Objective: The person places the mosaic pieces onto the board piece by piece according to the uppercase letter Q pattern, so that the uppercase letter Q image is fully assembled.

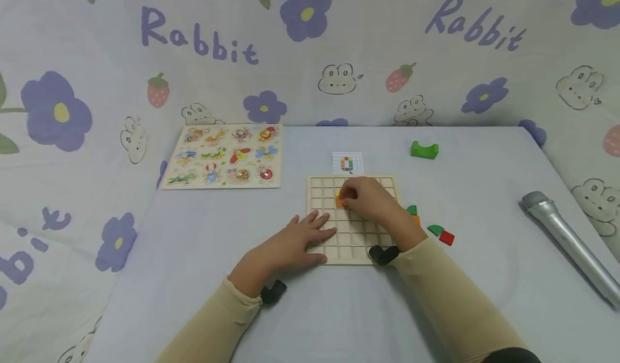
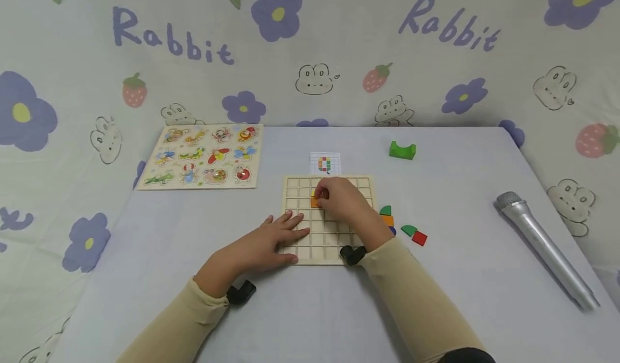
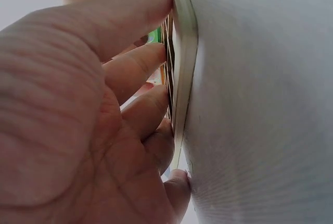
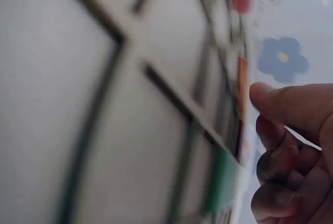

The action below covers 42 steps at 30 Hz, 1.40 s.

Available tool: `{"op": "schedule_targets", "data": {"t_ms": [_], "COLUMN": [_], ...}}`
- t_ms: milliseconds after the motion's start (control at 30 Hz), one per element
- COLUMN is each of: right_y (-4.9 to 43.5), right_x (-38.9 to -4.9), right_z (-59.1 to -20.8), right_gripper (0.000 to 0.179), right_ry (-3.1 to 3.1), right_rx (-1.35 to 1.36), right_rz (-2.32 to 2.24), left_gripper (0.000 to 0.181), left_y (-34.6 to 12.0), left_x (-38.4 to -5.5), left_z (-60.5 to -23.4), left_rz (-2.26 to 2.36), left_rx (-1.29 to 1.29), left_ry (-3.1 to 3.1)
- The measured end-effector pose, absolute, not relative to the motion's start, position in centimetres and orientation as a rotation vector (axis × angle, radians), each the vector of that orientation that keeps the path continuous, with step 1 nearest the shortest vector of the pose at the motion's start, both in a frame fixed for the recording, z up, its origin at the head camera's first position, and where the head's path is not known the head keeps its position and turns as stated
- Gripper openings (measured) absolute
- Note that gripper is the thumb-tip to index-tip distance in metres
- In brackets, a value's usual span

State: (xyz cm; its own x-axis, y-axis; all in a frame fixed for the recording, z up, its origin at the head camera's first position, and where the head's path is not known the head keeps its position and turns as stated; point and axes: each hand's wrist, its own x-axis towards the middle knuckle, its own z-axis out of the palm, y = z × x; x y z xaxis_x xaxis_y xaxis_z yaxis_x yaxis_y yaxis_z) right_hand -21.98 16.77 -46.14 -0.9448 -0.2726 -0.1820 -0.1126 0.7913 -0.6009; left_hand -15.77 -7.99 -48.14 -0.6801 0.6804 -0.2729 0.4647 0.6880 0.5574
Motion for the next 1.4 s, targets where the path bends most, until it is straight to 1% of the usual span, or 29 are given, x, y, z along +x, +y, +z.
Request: {"op": "schedule_targets", "data": {"t_ms": [100, 233, 333, 400, 500, 700, 900, 1033, 1200, 1400], "right_y": [18.9, 24.3, 27.8, 29.3, 29.9, 29.6, 29.6, 28.6, 24.4, 18.4], "right_x": [-20.9, -18.7, -17.0, -16.2, -15.8, -15.6, -15.0, -14.8, -16.5, -19.1], "right_z": [-45.1, -44.4, -44.7, -45.2, -46.1, -46.5, -46.2, -45.4, -44.0, -45.3], "right_gripper": [0.018, 0.025, 0.026, 0.027, 0.028, 0.028, 0.017, 0.014, 0.014, 0.013], "right_ry": [2.746, 2.793, 2.767, 2.726, 2.701, 2.719, 2.713, 2.783, 2.832, 2.729], "right_rx": [-0.220, -0.037, 0.077, 0.105, 0.086, 0.077, 0.091, 0.064, -0.022, -0.215], "right_rz": [-0.950, -0.931, -0.834, -0.807, -0.818, -0.824, -0.849, -0.913, -1.017, -1.045], "left_gripper": [0.071, 0.072, 0.071, 0.071, 0.071, 0.072, 0.071, 0.070, 0.071, 0.070], "left_y": [-7.8, -7.7, -7.6, -7.6, -7.9, -8.1, -7.8, -7.8, -7.9, -8.1], "left_x": [-15.7, -15.6, -15.5, -15.6, -15.6, -15.7, -15.8, -15.9, -16.1, -16.1], "left_z": [-48.2, -48.1, -48.1, -48.0, -47.8, -48.2, -48.2, -48.3, -48.6, -48.7], "left_rz": [0.628, 0.633, 0.627, 0.622, 0.627, 0.619, 0.614, 0.603, 0.611, 0.621], "left_rx": [0.855, 0.833, 0.831, 0.826, 0.814, 0.821, 0.859, 0.878, 0.881, 0.876], "left_ry": [2.429, 2.422, 2.428, 2.429, 2.432, 2.440, 2.427, 2.422, 2.424, 2.424]}}
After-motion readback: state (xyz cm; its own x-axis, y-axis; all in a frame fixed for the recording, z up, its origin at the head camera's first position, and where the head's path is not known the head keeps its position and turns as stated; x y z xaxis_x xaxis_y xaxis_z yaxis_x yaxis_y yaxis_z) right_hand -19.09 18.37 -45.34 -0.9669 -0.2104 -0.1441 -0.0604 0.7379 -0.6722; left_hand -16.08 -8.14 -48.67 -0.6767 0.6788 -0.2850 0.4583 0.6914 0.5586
